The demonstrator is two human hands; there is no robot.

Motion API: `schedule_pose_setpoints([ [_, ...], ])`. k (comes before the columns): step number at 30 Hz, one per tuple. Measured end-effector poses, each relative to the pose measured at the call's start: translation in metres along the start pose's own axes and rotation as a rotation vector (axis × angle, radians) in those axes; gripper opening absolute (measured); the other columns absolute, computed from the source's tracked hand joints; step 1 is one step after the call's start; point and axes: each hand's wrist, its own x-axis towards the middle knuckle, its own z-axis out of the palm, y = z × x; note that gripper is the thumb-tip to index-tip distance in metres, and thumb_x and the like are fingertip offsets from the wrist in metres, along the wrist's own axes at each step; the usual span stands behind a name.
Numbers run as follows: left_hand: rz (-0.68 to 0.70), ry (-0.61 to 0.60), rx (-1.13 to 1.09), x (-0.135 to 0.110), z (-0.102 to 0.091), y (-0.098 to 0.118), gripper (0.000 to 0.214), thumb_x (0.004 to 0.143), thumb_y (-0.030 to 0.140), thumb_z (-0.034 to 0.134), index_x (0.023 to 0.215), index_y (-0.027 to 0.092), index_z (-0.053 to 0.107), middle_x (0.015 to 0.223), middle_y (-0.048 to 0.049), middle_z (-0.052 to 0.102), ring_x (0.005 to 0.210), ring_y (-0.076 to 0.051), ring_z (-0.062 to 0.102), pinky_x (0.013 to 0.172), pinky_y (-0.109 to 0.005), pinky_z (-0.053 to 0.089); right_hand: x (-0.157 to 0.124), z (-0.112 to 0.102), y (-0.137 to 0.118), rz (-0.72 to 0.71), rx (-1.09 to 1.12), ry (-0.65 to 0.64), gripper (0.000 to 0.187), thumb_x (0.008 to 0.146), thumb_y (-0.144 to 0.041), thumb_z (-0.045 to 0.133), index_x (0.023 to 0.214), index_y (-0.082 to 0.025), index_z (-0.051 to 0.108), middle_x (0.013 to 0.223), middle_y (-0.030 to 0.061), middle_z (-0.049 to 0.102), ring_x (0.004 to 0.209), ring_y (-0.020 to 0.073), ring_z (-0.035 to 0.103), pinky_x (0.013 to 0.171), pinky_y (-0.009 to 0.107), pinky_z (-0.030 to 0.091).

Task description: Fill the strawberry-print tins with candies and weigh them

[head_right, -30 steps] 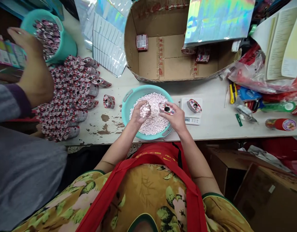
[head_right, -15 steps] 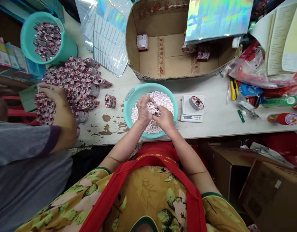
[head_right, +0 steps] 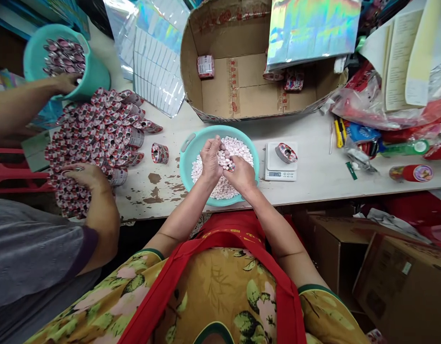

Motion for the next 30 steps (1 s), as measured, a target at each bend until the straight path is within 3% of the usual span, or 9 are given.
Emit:
schedule_pose_setpoints([
  [18, 0.059, -0.089, 0.1, 0.0, 0.014, -0.007, 0.043, 0.082, 0.051, 0.076, 0.071, 0.019, 0.049, 0.059, 0.0063, 0.051, 0.049, -0.006, 0.051, 0.049, -0.019, 0.041, 0.003, -0.018, 0.004, 0.04, 0.024, -0.044, 0.034, 0.077, -0.03, 0.071, 0.108, -0.018, 0.073, 0.107, 0.0088, 0.075, 0.099, 0.0302, 0.07, 0.084, 0.036, 0.053],
  [26, 0.046, -0.124, 0.119, -0.001, 0.018, -0.007, 0.039, 0.083, 0.048, 0.076, 0.074, 0.019, 0.052, 0.06, 0.006, 0.052, 0.051, -0.007, 0.052, 0.051, -0.019, 0.044, 0.009, -0.021, 0.009, 0.045, 0.082, -0.042, 0.041, 0.075, -0.028, 0.072, 0.115, -0.017, 0.073, 0.11, 0.0083, 0.076, 0.099, 0.028, 0.07, 0.084, 0.033, 0.052],
  [30, 0.02, -0.162, 0.121, -0.001, 0.02, -0.007, 0.039, 0.083, 0.047, 0.077, 0.074, 0.019, 0.052, 0.059, 0.0061, 0.052, 0.049, -0.006, 0.05, 0.05, -0.019, 0.042, 0.012, -0.021, 0.008, 0.071, 0.1, -0.057, 0.036, 0.074, -0.03, 0.073, 0.107, -0.016, 0.073, 0.099, 0.0071, 0.076, 0.09, 0.0259, 0.07, 0.078, 0.031, 0.05],
])
